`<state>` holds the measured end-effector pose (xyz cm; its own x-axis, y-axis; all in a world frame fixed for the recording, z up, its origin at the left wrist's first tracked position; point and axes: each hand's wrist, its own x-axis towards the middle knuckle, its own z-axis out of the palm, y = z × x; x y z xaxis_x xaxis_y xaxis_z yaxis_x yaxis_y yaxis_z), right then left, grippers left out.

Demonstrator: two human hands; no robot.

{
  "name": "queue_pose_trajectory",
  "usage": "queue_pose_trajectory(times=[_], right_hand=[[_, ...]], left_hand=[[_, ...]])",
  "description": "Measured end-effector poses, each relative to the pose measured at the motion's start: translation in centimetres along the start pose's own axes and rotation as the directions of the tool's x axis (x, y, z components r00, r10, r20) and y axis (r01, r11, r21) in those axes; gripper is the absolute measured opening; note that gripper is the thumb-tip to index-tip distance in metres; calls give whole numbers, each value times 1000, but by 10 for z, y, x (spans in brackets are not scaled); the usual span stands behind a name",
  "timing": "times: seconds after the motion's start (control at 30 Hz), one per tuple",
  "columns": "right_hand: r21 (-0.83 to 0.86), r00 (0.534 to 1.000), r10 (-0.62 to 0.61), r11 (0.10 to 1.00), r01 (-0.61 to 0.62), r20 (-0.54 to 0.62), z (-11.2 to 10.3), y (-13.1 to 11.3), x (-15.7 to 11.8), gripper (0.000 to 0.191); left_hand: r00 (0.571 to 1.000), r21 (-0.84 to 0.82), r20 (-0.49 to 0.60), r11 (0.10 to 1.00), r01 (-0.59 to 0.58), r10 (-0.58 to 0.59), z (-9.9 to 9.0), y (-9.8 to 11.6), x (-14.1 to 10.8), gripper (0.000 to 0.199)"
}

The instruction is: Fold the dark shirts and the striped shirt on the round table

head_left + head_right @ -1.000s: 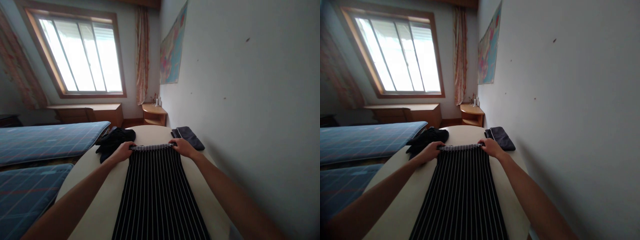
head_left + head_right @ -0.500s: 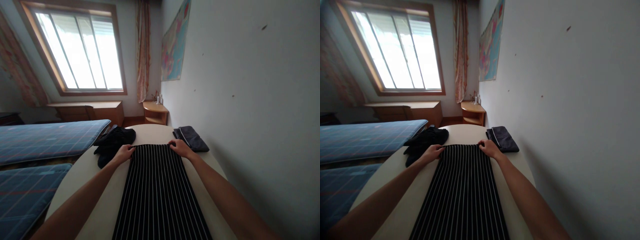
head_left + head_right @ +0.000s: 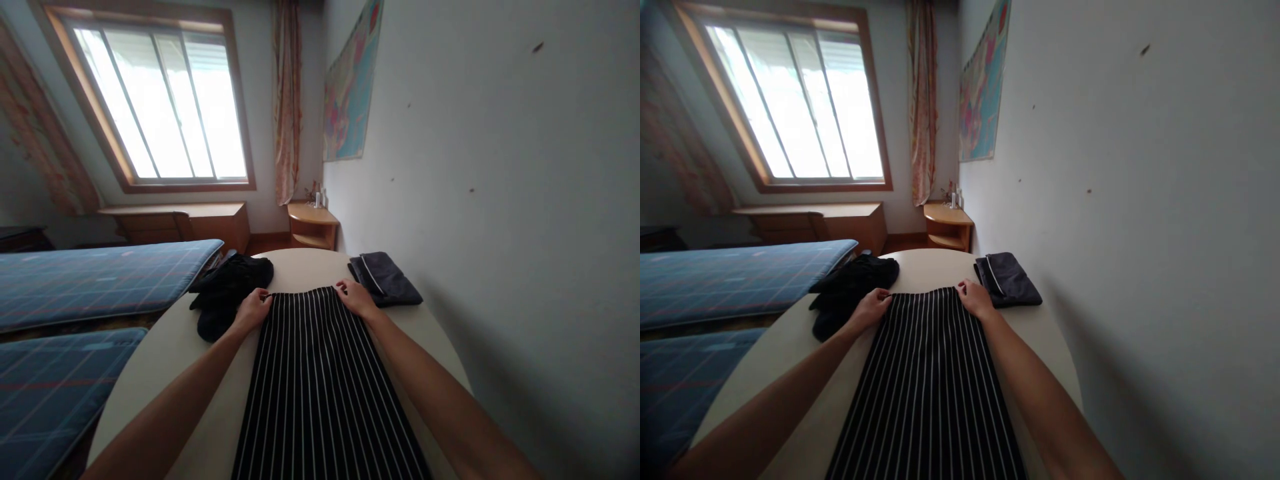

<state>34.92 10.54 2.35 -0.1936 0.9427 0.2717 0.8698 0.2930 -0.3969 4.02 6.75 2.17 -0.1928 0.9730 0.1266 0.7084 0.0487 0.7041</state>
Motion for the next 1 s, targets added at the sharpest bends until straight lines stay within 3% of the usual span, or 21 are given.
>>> queue_pose_trajectory(times=[0.1,0.13,0.2,0.27,0.33,0.4,0.53,0.7,0.77,0.8,0.83,0.9,0.97,1.0], right_hand=[[-3,989,-144,990,144,-38,3,-11,-2,33],[-3,976,-214,977,214,-29,4,-15,-3,35],[-5,947,-318,948,318,36,9,-23,-4,41],[-32,934,-333,940,340,128,15,-29,-5,47],[-88,936,-295,945,316,194,21,-32,-5,51],[-147,945,-248,948,281,212,25,-34,-7,50],[-266,973,-169,942,207,157,22,-36,-16,44],[-442,994,-34,894,75,101,5,-43,-39,37],[-488,996,23,873,21,83,-2,-47,-50,34],[-508,995,56,861,-8,79,-6,-48,-56,33],[-530,992,98,847,-40,83,-10,-50,-61,33],[-571,975,198,814,-104,105,-17,-54,-71,37],[-600,949,284,786,-149,137,-24,-58,-78,40],[-608,936,316,778,-161,157,-27,-60,-82,40]], left_hand=[[989,78,-68,989,-128,133,4,19,-31,39],[968,146,-47,961,-236,245,8,27,-46,42],[915,186,68,896,-403,398,18,43,-84,49],[848,127,245,852,-509,470,28,56,-122,60],[756,46,448,832,-552,477,36,64,-154,69],[687,14,566,828,-561,456,39,66,-173,74],[597,19,660,785,-619,455,30,60,-173,79],[371,-48,785,646,-762,496,-4,48,-139,82],[316,-80,805,620,-781,503,-17,46,-128,78],[318,-77,807,622,-779,499,-22,46,-126,72],[348,-55,800,638,-768,489,-24,47,-126,63],[484,49,757,701,-711,438,-24,50,-132,53],[629,177,695,766,-618,347,-18,53,-144,65],[671,227,677,781,-582,304,-14,55,-151,74]])
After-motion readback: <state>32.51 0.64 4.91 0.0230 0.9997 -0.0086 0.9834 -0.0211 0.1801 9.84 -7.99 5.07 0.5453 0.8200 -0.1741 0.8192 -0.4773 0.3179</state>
